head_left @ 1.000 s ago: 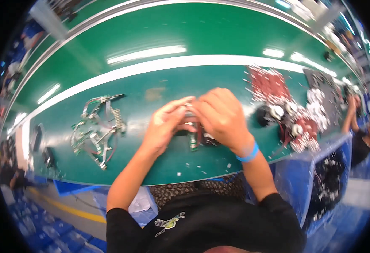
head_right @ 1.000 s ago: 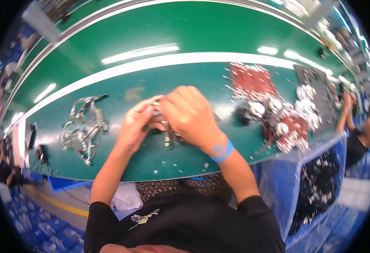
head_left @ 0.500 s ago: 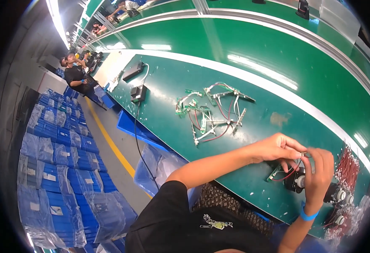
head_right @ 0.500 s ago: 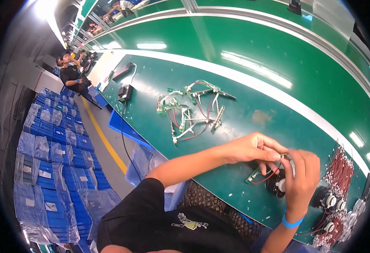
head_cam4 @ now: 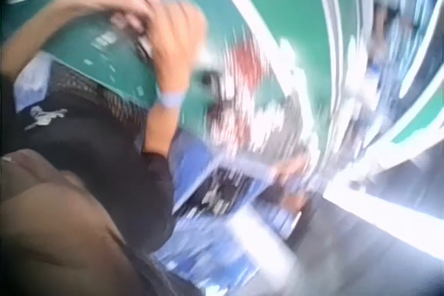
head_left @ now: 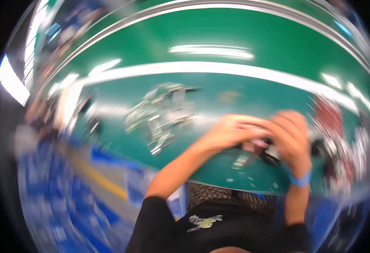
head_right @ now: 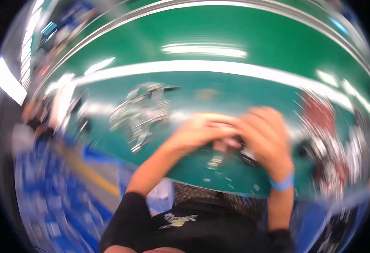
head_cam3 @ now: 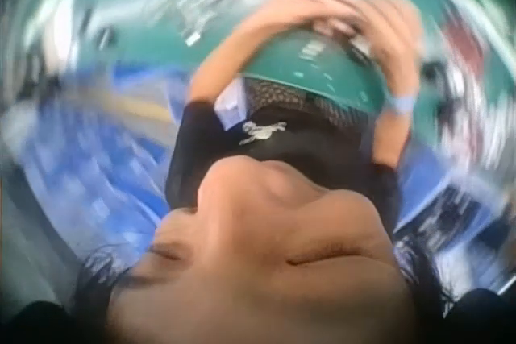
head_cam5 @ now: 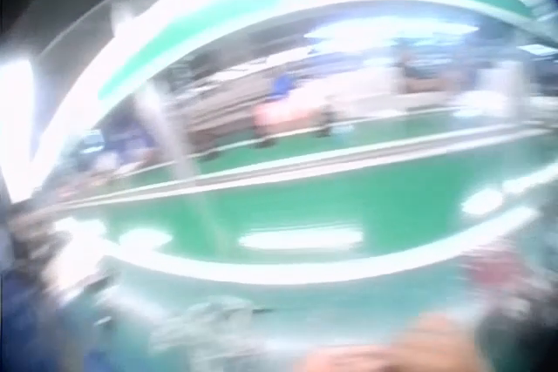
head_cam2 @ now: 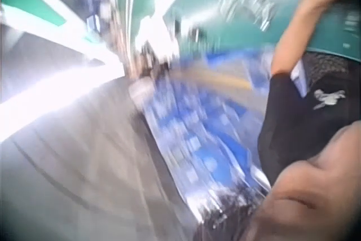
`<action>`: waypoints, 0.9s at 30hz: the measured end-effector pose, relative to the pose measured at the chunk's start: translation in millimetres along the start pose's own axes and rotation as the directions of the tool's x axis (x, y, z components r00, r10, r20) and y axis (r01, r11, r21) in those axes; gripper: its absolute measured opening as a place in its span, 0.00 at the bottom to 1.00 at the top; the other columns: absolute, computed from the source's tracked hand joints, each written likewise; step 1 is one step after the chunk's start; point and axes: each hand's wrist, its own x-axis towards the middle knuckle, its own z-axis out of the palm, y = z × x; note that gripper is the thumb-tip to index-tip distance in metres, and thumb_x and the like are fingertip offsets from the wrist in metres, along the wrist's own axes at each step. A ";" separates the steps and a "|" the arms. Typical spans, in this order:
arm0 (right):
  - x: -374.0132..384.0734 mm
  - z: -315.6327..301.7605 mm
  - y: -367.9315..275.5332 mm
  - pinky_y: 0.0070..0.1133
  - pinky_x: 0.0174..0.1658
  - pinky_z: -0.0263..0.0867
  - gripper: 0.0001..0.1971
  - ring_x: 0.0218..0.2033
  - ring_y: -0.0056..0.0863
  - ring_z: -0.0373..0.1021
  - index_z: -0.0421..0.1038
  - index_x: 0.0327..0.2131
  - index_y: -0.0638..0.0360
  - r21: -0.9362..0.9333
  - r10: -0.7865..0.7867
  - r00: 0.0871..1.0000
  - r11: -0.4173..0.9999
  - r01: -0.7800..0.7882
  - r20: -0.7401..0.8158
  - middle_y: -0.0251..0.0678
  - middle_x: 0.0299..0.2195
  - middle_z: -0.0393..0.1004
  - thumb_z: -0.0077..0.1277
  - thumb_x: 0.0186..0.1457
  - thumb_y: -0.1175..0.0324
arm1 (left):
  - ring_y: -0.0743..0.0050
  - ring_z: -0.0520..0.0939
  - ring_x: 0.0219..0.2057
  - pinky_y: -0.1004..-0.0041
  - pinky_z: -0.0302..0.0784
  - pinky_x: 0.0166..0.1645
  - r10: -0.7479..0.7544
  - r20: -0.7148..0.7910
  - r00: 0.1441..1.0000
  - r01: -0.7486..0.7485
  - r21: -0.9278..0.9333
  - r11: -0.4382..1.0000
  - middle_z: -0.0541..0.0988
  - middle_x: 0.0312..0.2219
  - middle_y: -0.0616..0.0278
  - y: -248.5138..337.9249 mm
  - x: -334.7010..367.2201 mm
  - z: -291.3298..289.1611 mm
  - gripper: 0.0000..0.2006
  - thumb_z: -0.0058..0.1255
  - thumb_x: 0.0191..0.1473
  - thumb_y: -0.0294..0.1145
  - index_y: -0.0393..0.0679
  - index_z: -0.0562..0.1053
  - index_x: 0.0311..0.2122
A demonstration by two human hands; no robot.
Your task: The person assembles small electronic components, wires, circuit boards, and plastic housings by hand on a factory production line.
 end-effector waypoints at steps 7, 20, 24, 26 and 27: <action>-9.3 28.3 23.9 0.28 0.41 0.63 0.15 0.34 0.34 0.69 0.71 0.32 0.57 0.261 0.107 0.983 0.963 -0.065 -0.148 0.35 0.31 0.71 0.57 0.47 0.57 | 0.69 0.80 0.34 0.74 0.74 0.42 0.201 -0.223 0.954 -0.189 0.076 0.979 0.78 0.37 0.55 -23.7 1.6 -9.9 0.22 0.49 0.58 0.32 0.30 0.64 0.54; -117.2 -46.8 -5.1 0.32 0.42 0.63 0.21 0.38 0.37 0.68 0.68 0.42 0.59 0.175 0.574 0.683 0.694 -0.698 0.451 0.36 0.34 0.71 0.60 0.46 0.60 | 0.79 0.75 0.28 0.76 0.74 0.26 0.058 -0.124 0.991 -0.066 -0.060 0.996 0.76 0.35 0.61 -20.6 -1.6 -6.5 0.19 0.45 0.60 0.35 0.37 0.65 0.53; -128.9 -38.8 -2.7 0.33 0.50 0.61 0.18 0.48 0.39 0.65 0.67 0.43 0.59 0.337 0.538 0.781 0.706 -0.623 0.317 0.40 0.45 0.69 0.57 0.47 0.67 | 0.80 0.74 0.26 0.83 0.64 0.19 0.023 -0.093 0.995 -0.029 -0.060 0.998 0.76 0.35 0.62 -24.5 3.9 -3.4 0.18 0.44 0.60 0.37 0.38 0.66 0.52; -127.2 -32.9 -6.0 0.33 0.53 0.60 0.18 0.51 0.40 0.64 0.68 0.44 0.59 0.380 0.569 0.784 0.687 -0.619 0.249 0.41 0.49 0.68 0.56 0.48 0.68 | 0.79 0.74 0.26 0.83 0.62 0.18 0.016 -0.098 0.995 -0.024 -0.082 0.996 0.76 0.35 0.62 -24.8 3.5 -4.2 0.18 0.44 0.60 0.37 0.38 0.66 0.52; -123.8 -27.3 -9.1 0.32 0.54 0.59 0.18 0.51 0.40 0.64 0.68 0.45 0.58 0.397 0.575 0.803 0.707 -0.585 0.157 0.41 0.50 0.67 0.55 0.49 0.69 | 0.79 0.74 0.25 0.83 0.61 0.16 0.006 -0.097 0.995 -0.016 -0.106 0.994 0.76 0.34 0.61 -24.9 2.8 -4.3 0.19 0.43 0.60 0.37 0.38 0.66 0.52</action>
